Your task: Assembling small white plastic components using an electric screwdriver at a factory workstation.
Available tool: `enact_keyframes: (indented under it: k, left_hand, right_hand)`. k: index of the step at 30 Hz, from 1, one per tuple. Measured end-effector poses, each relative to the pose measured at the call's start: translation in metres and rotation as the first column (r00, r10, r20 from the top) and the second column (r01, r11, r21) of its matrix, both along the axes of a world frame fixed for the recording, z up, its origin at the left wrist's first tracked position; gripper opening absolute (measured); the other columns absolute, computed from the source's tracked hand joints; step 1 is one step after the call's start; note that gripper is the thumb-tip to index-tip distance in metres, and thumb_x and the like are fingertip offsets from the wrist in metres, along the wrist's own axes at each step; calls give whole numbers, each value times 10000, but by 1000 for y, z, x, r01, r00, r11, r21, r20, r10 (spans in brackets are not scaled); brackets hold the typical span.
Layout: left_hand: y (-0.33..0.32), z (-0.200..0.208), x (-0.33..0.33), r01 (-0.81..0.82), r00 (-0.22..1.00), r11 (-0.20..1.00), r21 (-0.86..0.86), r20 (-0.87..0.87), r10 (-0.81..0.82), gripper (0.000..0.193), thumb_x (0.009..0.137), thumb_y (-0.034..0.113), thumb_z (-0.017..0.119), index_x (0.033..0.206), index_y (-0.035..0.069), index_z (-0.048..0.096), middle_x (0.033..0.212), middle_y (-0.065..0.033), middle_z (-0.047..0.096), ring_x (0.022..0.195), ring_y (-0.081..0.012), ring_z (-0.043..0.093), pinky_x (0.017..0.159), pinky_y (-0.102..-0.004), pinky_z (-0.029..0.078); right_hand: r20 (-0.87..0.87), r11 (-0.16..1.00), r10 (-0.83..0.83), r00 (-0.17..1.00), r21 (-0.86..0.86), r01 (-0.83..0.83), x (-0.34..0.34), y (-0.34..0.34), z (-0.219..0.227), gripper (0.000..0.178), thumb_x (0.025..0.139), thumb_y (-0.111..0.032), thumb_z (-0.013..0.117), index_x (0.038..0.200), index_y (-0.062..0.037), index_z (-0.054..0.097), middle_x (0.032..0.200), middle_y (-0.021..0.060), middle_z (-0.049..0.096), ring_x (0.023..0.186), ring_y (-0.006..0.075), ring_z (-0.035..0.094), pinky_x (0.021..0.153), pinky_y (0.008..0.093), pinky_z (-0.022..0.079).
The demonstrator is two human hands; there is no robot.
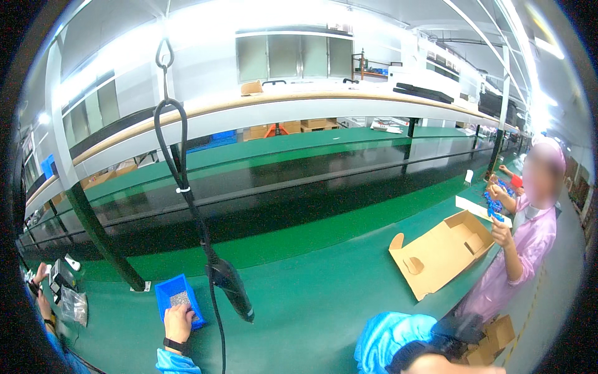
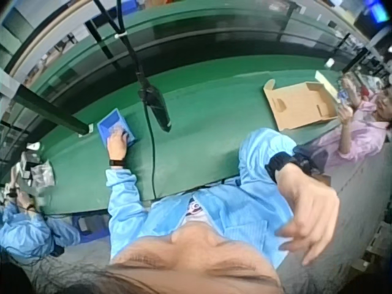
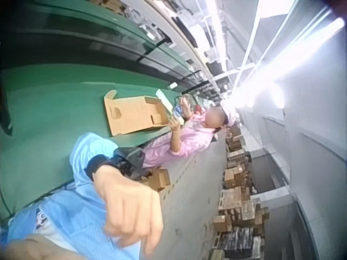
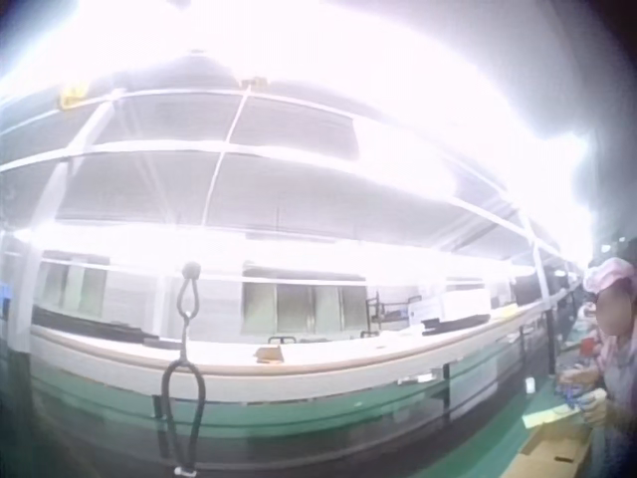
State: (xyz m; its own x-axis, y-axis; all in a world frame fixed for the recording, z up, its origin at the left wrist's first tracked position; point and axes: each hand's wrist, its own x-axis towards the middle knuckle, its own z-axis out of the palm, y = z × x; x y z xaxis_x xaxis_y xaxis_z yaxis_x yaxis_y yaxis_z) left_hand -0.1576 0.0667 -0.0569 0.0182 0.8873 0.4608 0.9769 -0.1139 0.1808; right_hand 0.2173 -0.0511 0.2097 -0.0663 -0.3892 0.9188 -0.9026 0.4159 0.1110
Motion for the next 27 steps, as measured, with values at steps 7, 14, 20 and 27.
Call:
enact_keyframes:
  k: [7, 14, 20, 27]
  left_hand:
    - [13, 7, 8, 40, 999, 999, 15, 32, -41, 130, 708, 151, 629, 795, 56, 621, 763, -108, 610, 762, -278, 567, 701, -387, 397]
    - [-7, 25, -4, 106, 994, 993, -49, 27, -105, 274, 774, 106, 569, 1027, 2, 577, 1050, -205, 565, 986, -358, 510, 857, -373, 413]
    - [10, 18, -11, 78, 989, 989, -129, -112, -93, 223, 741, 154, 601, 911, 10, 617, 907, -187, 575, 874, -341, 524, 765, -402, 423]
    - [9, 23, 6, 52, 997, 996, -74, -57, -57, 169, 740, 133, 596, 873, 31, 611, 885, -160, 588, 821, -331, 548, 728, -395, 437]
  right_hand:
    - [381, 744, -439, 814, -354, 567, -12, 27, 0, 156, 803, -167, 590, 799, -23, 652, 846, 158, 650, 753, 240, 607, 743, 337, 442]
    - [334, 456, -815, 475, -138, 879, -47, 89, -59, 163, 814, -114, 567, 954, -32, 581, 908, 67, 583, 917, 260, 542, 939, 455, 298]
    - [800, -267, -555, -226, 86, 960, 0, 178, -221, 321, 814, -246, 550, 1063, -44, 529, 1082, 114, 535, 1009, 274, 489, 871, 398, 351]
    - [750, -457, -428, -504, 302, 837, 8, 216, -320, 440, 728, -284, 610, 1109, -76, 530, 1263, 195, 402, 1217, 335, 325, 995, 541, 219]
